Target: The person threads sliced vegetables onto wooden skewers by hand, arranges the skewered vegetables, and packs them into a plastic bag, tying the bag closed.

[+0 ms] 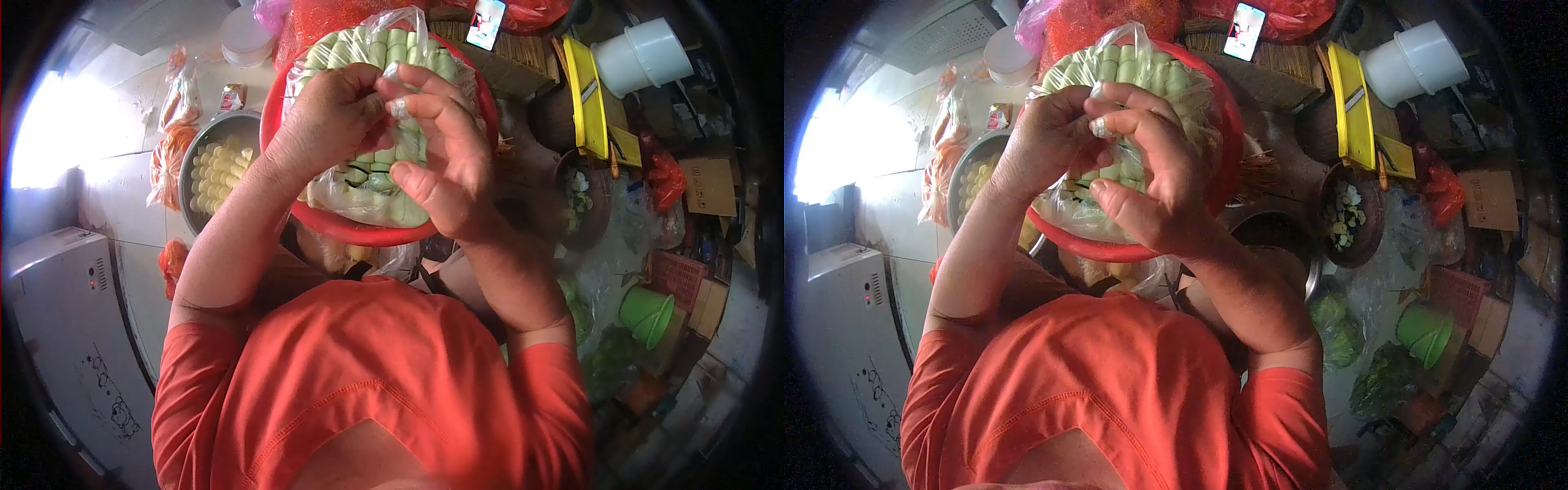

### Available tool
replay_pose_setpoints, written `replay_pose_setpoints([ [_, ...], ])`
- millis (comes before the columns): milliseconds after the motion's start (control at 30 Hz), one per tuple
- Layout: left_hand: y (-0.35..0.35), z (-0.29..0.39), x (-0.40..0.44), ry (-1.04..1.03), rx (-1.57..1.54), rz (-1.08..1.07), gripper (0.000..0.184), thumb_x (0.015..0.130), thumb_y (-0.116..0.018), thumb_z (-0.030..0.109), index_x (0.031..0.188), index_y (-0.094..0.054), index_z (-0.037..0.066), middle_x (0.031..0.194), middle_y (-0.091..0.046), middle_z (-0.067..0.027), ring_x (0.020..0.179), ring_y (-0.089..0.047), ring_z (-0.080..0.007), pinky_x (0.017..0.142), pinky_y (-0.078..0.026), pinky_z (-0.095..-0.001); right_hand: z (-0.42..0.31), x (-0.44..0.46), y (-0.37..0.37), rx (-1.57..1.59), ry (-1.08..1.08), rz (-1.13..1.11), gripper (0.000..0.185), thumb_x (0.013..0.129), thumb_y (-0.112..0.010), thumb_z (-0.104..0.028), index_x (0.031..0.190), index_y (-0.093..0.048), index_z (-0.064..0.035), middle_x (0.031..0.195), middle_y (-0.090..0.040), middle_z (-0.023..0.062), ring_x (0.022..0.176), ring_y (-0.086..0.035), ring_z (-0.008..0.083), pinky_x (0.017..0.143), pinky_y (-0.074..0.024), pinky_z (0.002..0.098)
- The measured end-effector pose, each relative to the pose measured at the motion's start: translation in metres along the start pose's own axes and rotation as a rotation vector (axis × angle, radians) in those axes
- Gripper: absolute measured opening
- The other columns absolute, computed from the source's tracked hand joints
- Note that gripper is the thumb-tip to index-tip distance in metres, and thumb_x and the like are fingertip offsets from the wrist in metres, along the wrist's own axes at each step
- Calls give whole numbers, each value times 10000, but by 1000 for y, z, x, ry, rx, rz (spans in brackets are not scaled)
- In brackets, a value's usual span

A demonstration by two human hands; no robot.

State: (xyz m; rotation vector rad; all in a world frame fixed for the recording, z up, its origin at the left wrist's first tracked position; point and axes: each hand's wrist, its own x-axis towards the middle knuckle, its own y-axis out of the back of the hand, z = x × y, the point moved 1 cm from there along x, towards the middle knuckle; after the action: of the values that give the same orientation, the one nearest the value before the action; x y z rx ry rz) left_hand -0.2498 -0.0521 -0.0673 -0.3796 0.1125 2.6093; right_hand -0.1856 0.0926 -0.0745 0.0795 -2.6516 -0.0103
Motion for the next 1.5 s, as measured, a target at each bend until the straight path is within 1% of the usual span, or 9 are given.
replay_pose_setpoints([
  [233,12,-7,6,-11,41,-159,170,929,-517,123,1008,-593,-6,778,-612,-26,647,-604,-74,556,-501,-180,-7,14,7,-665,282,-180,499,611,-548,24,1111,-537,29,1321,-399,218,1059,-566,300,893,-476,370],
  [533,12,-4,5,-93,214,-281,255,924,-562,263,971,-602,16,766,-605,0,695,-579,-55,583,-481,-186,4,14,5,-812,308,-74,467,653,-542,56,1112,-577,-20,1043,-531,133,888,-585,277,768,-498,356],
  [667,5,-6,6,2,38,-131,208,895,-601,222,903,-610,15,710,-602,-14,619,-567,-60,538,-466,-193,1,16,3,-812,286,-27,439,674,-544,50,1102,-585,-36,965,-549,119,845,-593,274,741,-502,358],
  [933,11,-9,5,26,-298,-55,91,843,-645,115,850,-628,26,683,-631,-48,540,-565,-86,467,-425,-186,-6,10,0,-344,-127,138,329,691,-567,114,982,-589,-37,781,-606,56,728,-628,141,624,-515,265],
  [1067,11,-8,5,-7,-361,-66,46,793,-652,26,806,-610,39,677,-617,-38,521,-553,-83,458,-419,-177,0,8,7,-256,-168,125,285,721,-574,82,983,-586,-29,744,-616,41,693,-638,130,643,-519,254],
  [1233,10,-14,4,-3,-337,-114,99,780,-626,-29,787,-575,55,725,-597,-18,550,-526,-60,481,-409,-181,4,8,19,-198,-507,-16,238,743,-597,16,977,-589,-25,794,-632,66,708,-636,142,642,-515,270],
  [1367,6,-9,-3,-241,20,-134,156,758,-598,-42,870,-536,48,784,-546,2,649,-510,-50,562,-408,-192,-4,14,22,-533,-249,6,255,740,-607,-10,994,-587,-26,864,-637,95,804,-640,170,699,-509,290],
  [1433,2,-1,-10,-274,241,-105,194,750,-590,-37,913,-522,43,797,-528,5,673,-500,-52,585,-409,-200,-9,22,22,-659,108,-48,303,745,-599,-37,1048,-583,-35,903,-636,112,892,-633,196,760,-496,305],
  [1500,0,7,-14,-594,535,-74,275,729,-586,-27,982,-500,41,779,-512,-5,660,-506,-76,606,-428,-216,-6,21,17,-517,27,-66,330,746,-594,-42,1076,-577,-41,919,-636,106,917,-623,192,783,-489,306],
])
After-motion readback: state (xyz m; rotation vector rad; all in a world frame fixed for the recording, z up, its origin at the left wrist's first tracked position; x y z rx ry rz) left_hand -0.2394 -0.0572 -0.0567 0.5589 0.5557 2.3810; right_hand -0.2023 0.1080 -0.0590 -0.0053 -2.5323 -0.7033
